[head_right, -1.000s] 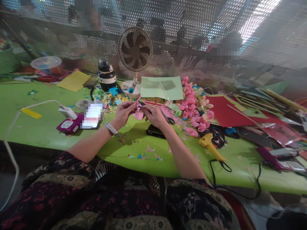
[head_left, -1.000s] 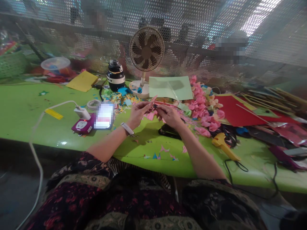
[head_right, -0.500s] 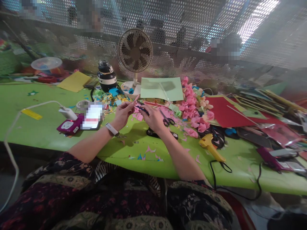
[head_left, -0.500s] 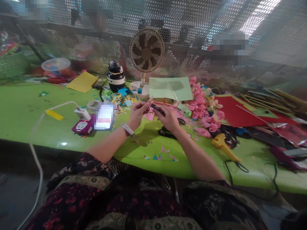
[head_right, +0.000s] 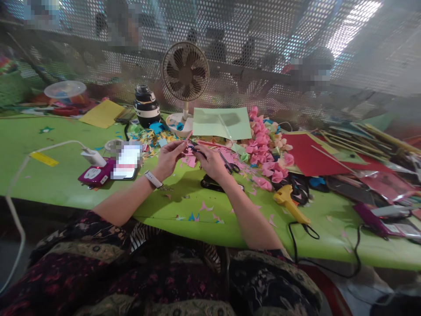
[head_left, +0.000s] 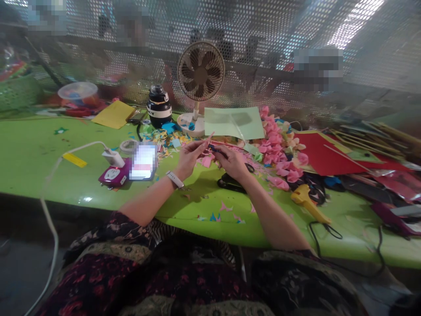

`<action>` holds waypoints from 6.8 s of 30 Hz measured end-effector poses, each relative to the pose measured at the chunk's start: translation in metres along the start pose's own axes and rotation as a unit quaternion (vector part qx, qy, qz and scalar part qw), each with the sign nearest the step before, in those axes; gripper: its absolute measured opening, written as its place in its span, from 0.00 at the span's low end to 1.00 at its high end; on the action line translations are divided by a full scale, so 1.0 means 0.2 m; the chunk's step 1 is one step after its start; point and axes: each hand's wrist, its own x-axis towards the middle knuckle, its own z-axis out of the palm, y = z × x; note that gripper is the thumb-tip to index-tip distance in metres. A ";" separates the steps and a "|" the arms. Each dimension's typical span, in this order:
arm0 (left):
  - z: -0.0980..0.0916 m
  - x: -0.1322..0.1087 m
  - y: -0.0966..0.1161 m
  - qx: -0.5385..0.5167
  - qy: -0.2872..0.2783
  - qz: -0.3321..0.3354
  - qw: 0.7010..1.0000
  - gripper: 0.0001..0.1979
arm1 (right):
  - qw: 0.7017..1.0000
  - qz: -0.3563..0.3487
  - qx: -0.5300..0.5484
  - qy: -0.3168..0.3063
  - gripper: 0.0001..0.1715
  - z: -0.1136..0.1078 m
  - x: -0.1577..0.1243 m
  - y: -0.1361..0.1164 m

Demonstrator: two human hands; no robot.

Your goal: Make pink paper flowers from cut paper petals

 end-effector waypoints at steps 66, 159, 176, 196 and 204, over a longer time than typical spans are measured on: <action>-0.01 0.01 0.00 -0.010 -0.010 -0.007 1.000 0.13 | 1.000 0.012 0.015 -0.003 0.32 -0.01 0.00 0.01; -0.03 0.03 0.00 0.019 0.023 0.012 0.999 0.11 | 0.986 -0.061 -0.149 0.044 0.24 0.00 0.00 0.05; -0.01 0.01 0.01 0.002 0.030 0.026 0.999 0.13 | 0.990 -0.054 -0.126 0.043 0.25 0.01 0.01 0.07; -0.03 0.03 -0.01 0.007 -0.001 0.052 0.999 0.15 | 0.993 -0.036 -0.112 0.005 0.23 -0.01 0.01 0.05; -0.04 0.03 -0.02 0.007 -0.027 0.036 0.999 0.16 | 0.995 -0.033 -0.093 -0.013 0.24 -0.05 0.01 0.03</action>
